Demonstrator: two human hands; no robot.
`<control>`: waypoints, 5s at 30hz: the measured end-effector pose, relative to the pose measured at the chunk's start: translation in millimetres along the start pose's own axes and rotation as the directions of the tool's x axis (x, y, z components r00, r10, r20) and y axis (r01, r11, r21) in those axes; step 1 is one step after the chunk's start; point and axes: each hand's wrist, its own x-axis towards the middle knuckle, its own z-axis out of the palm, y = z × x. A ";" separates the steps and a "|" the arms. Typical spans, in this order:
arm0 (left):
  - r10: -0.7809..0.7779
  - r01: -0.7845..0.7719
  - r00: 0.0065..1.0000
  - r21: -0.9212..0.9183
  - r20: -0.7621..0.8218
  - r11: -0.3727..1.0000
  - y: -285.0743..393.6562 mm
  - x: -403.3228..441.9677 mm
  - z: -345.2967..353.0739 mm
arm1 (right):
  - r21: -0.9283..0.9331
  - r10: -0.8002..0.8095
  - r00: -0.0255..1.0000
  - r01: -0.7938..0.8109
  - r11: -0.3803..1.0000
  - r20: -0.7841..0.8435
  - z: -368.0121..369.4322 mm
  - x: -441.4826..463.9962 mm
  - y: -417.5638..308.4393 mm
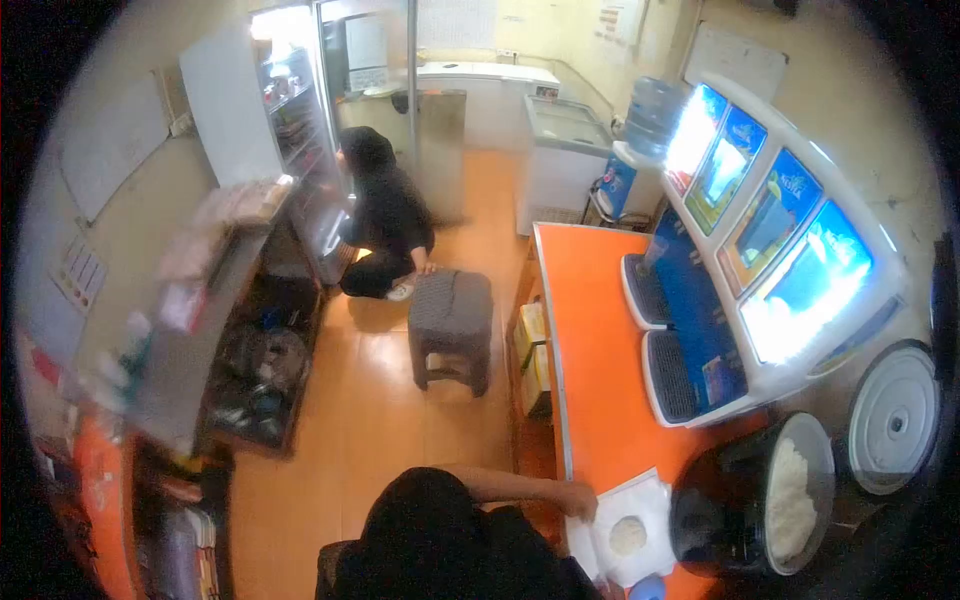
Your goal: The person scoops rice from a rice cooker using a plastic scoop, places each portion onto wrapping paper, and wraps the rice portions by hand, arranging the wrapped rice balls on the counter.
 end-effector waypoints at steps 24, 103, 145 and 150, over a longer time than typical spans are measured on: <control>-0.672 0.739 0.659 0.120 -0.337 0.663 -33.7 37.7 33.3 | -0.031 -0.031 0.999 0.030 0.999 -0.039 15.3 -3.2 3.4; -0.302 0.275 0.952 0.570 -0.049 0.775 16.4 38.8 42.2 | 0.155 -0.115 0.977 0.088 0.984 0.177 23.6 -13.2 17.9; -0.864 0.595 0.502 -0.739 0.035 0.316 79.8 102.6 55.5 | 0.171 0.158 0.963 -0.121 0.978 -0.217 29.7 -15.9 -22.3; -0.917 0.731 0.398 -0.604 0.000 0.317 83.7 116.4 80.9 | 0.053 -0.097 0.983 0.107 0.993 -0.159 16.2 -17.5 -14.0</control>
